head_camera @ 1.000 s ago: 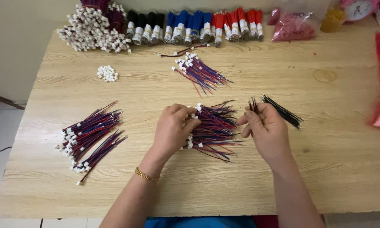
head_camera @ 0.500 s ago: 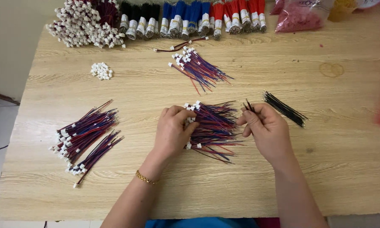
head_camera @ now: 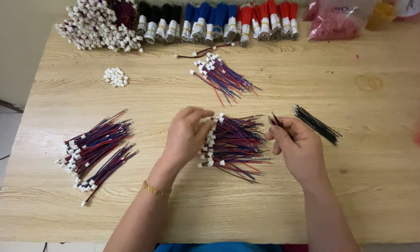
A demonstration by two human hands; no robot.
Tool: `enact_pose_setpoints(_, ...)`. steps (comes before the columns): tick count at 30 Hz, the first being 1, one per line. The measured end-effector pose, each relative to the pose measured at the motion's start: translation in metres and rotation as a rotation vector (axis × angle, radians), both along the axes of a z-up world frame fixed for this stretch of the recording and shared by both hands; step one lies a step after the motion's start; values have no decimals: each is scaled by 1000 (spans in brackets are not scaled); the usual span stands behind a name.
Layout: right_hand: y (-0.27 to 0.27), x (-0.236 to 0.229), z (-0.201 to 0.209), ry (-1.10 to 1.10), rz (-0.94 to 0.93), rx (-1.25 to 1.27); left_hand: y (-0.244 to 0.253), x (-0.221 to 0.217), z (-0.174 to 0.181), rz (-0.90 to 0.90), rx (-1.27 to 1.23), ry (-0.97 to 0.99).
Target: Bundling small wire harnesses with connectors using plastic ties
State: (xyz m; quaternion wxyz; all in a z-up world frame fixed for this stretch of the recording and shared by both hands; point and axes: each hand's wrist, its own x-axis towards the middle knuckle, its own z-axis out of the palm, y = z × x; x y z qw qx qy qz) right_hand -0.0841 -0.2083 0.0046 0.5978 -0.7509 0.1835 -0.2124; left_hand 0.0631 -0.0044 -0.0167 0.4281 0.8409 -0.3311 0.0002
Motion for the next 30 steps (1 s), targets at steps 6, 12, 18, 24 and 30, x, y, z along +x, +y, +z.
enact_pose_setpoints(6,-7,2,-7,31,14,-39,-32,66,-34,206,31,-20)
enact_pose_setpoints(12,-9,2,-5,182,-79,98,-44,135,-63,346,95,-109)
enact_pose_setpoints(18,-11,13,-17,149,-26,101,-53,140,-37,296,325,19)
enact_pose_setpoints(24,-8,22,-25,126,12,75,-40,136,-63,257,219,-60)
enact_pose_setpoints(30,9,26,13,317,79,-235,-22,83,-3,219,161,62)
